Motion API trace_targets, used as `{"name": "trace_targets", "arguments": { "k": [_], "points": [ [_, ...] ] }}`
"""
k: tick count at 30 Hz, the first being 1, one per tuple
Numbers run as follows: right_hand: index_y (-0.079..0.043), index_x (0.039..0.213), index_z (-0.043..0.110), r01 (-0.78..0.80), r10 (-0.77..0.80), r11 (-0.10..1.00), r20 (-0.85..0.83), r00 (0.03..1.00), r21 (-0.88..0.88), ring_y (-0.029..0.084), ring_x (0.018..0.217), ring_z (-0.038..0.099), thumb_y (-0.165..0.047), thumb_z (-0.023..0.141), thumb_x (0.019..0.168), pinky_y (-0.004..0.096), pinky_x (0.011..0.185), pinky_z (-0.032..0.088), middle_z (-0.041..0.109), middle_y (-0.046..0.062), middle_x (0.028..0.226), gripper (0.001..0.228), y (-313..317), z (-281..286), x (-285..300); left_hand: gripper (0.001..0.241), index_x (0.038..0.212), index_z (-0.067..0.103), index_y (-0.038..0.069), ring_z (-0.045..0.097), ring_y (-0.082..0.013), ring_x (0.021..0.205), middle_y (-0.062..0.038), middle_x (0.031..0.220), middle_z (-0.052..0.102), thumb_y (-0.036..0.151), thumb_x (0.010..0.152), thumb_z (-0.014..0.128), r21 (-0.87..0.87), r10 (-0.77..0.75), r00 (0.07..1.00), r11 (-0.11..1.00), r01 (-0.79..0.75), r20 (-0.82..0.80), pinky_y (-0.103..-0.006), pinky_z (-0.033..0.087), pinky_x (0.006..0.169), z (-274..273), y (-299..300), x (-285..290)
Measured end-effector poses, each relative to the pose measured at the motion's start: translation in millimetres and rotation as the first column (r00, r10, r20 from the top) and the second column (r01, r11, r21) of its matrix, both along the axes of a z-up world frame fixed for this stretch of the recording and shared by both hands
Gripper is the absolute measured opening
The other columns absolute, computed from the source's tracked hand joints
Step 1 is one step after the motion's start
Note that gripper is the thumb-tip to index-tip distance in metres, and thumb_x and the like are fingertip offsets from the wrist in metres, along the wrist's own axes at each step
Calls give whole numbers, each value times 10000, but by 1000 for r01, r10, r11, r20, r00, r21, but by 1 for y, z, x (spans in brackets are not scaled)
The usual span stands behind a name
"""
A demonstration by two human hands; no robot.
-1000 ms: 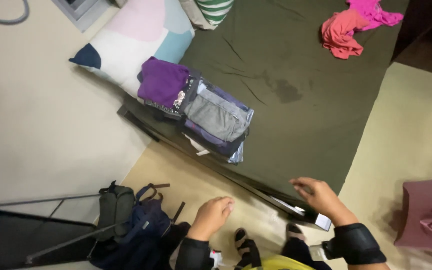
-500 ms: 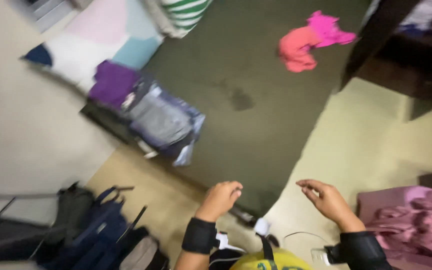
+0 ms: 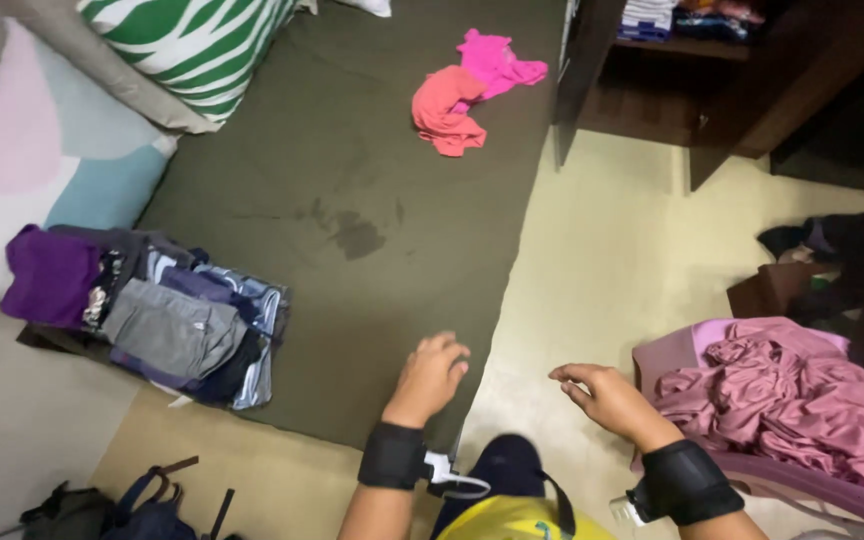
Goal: The person folds a purple garment and places it on a stack on the bed. They then pick up a pink shirt, hang it on a white hanger, and place it in a wardrobe. Finally, they fold a light pink t-shirt and add it to the stack on the bed.
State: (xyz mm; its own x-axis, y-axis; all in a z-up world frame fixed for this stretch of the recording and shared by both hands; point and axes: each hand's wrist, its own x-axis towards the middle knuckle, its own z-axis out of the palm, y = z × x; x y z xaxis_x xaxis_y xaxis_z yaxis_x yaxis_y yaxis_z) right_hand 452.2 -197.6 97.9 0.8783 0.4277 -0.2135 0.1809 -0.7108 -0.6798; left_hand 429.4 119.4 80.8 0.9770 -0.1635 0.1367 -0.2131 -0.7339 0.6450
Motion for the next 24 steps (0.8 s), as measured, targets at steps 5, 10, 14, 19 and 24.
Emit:
{"name": "trace_targets", "arguments": {
  "k": [5, 10, 14, 19, 24],
  "points": [
    [-142, 1173, 731, -7, 5, 998, 42, 999, 55, 265, 1011, 755, -197, 661, 912, 368, 866, 589, 782, 86, 1115, 275, -11, 3, 33, 272, 1118, 725, 151, 492, -372, 1328, -143, 1440, 538, 175, 848, 750, 46, 18, 999, 999, -17, -37, -521, 461, 1007, 2, -15, 62],
    [-166, 1205, 711, 44, -45, 998, 39, 998, 48, 251, 1018, 764, -216, 646, 919, 373, 856, 595, 784, 77, 1118, 298, -31, -14, 92, 291, 1138, 723, 152, 450, -370, 1376, -151, 1479, 508, 172, 850, 754, 53, -6, 1000, 999, 7, -17, -529, 444, 1042, -8, -23, 127],
    [-212, 1274, 675, 132, -133, 991, -36, 991, -16, 242, 969, 773, -298, 655, 926, 372, 867, 594, 797, 74, 1080, 359, -47, -35, 172, 361, 1190, 694, 161, 385, -370, 1427, -154, 1540, 429, 183, 837, 766, 80, 54, 996, 996, -48, -77, -557, 410, 1058, -20, -11, 194],
    [-235, 1334, 640, 222, -225, 974, -113, 968, -38, 229, 967, 763, -376, 665, 929, 371, 883, 587, 798, 86, 1069, 430, -61, -26, 269, 513, 1335, 612, 197, 367, -397, 1420, -150, 1554, 407, 211, 847, 769, 124, 167, 981, 980, -154, -99, -574, 396, 1073, -54, 24, 292],
    [-218, 1335, 655, 454, -448, 890, -102, 888, 39, 232, 954, 765, -392, 686, 905, 366, 884, 581, 798, 105, 1059, 464, -98, -39, 334, 603, 1393, 550, 160, 393, -403, 1418, -178, 1542, 420, 220, 833, 767, 211, 140, 989, 969, -129, -40, -561, 424, 1073, -52, 33, 388]
  ]
}}
